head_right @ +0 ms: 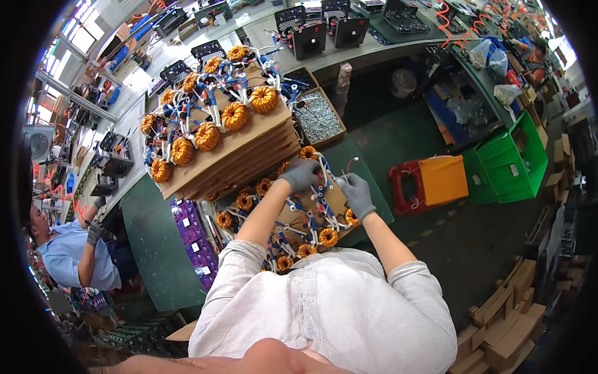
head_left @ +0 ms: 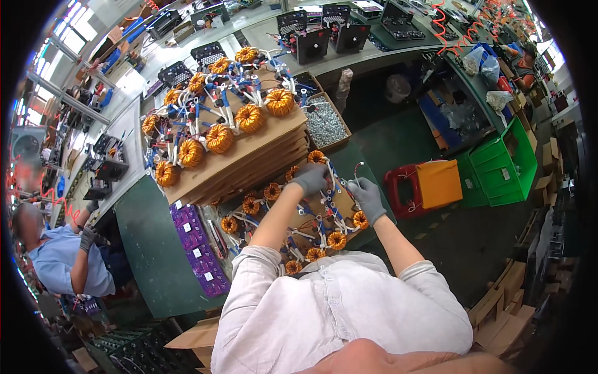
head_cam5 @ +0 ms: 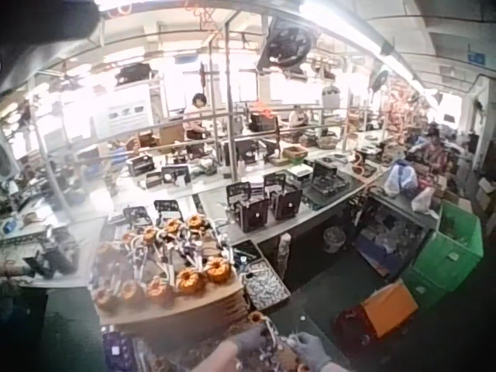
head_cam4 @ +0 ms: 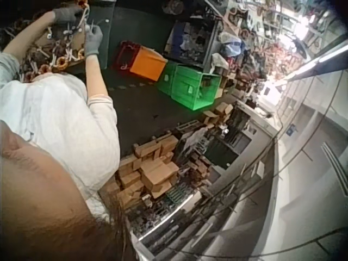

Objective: The person assembles electronic components by hand, using pliers to strip and twist wires on toroidal inductors. They place finished units into a cardboard box and retrieve new components from a nearby container.

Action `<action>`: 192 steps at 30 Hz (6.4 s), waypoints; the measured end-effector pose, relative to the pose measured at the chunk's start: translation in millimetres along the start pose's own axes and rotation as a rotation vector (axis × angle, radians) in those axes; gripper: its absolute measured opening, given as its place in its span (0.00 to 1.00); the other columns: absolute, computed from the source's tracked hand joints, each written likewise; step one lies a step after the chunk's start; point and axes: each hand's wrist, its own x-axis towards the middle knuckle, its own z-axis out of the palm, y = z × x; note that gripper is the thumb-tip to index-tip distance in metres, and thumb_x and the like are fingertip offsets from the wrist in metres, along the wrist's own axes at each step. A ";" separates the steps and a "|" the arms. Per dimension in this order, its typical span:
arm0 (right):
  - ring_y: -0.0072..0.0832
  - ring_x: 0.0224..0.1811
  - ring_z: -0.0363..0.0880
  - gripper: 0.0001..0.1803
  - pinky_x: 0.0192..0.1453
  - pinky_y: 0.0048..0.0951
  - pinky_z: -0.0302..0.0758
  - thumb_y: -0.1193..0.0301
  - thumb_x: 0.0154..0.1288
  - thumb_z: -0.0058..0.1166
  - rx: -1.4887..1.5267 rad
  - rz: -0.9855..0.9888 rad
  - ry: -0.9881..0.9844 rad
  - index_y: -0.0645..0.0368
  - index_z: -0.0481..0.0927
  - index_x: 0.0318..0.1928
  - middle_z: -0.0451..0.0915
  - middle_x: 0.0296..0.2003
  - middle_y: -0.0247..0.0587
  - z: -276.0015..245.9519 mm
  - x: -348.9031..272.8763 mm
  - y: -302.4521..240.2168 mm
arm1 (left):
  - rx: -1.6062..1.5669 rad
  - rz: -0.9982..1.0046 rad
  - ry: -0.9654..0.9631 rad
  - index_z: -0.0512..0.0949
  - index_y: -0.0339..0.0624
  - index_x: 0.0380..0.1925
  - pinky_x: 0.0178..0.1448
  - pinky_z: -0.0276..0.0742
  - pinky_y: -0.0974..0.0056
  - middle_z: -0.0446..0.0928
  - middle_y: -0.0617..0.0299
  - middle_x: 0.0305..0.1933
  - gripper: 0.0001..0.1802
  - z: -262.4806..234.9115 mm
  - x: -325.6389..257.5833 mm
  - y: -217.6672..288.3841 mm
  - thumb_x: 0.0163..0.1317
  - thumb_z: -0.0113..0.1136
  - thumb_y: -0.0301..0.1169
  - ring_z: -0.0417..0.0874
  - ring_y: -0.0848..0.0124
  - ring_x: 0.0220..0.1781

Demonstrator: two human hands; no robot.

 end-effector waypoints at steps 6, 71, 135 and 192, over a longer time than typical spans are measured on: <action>0.22 0.28 0.77 0.15 0.36 0.28 0.72 0.61 0.58 0.57 -0.285 -0.079 0.012 0.61 0.80 0.35 0.79 0.23 0.37 25.7 45.0 -4.9 | -0.961 -0.124 -0.043 0.73 0.37 0.52 0.38 0.75 0.71 0.77 0.62 0.35 0.22 -27.1 1.2 -35.3 0.56 0.55 0.30 0.77 0.74 0.31; 0.09 0.13 0.57 0.09 0.15 0.15 0.51 0.66 0.62 0.60 0.305 0.272 -0.002 0.58 0.80 0.36 0.71 0.20 0.22 58.0 104.0 12.2 | -1.003 -0.167 0.191 0.80 0.38 0.33 0.30 0.73 0.70 0.78 0.66 0.26 0.09 -18.7 -0.5 -40.0 0.54 0.62 0.31 0.76 0.77 0.26; 0.14 0.12 0.53 0.22 0.14 0.17 0.48 0.45 0.56 0.56 -0.015 0.628 -0.223 0.48 0.75 0.40 0.68 0.23 0.25 -58.5 -42.3 90.1 | -1.300 -0.376 1.153 0.77 0.36 0.51 0.55 0.70 0.56 0.78 0.50 0.51 0.28 76.7 -209.5 -259.4 0.60 0.55 0.47 0.77 0.59 0.51; 0.16 0.28 0.64 0.24 0.35 0.20 0.60 0.48 0.67 0.47 -0.044 -0.442 0.083 0.57 0.77 0.44 0.74 0.29 0.30 92.6 99.6 -168.5 | -0.194 -0.275 1.647 0.75 0.30 0.49 0.55 0.72 0.61 0.79 0.45 0.47 0.30 -395.6 -268.2 -217.3 0.57 0.61 0.47 0.80 0.58 0.49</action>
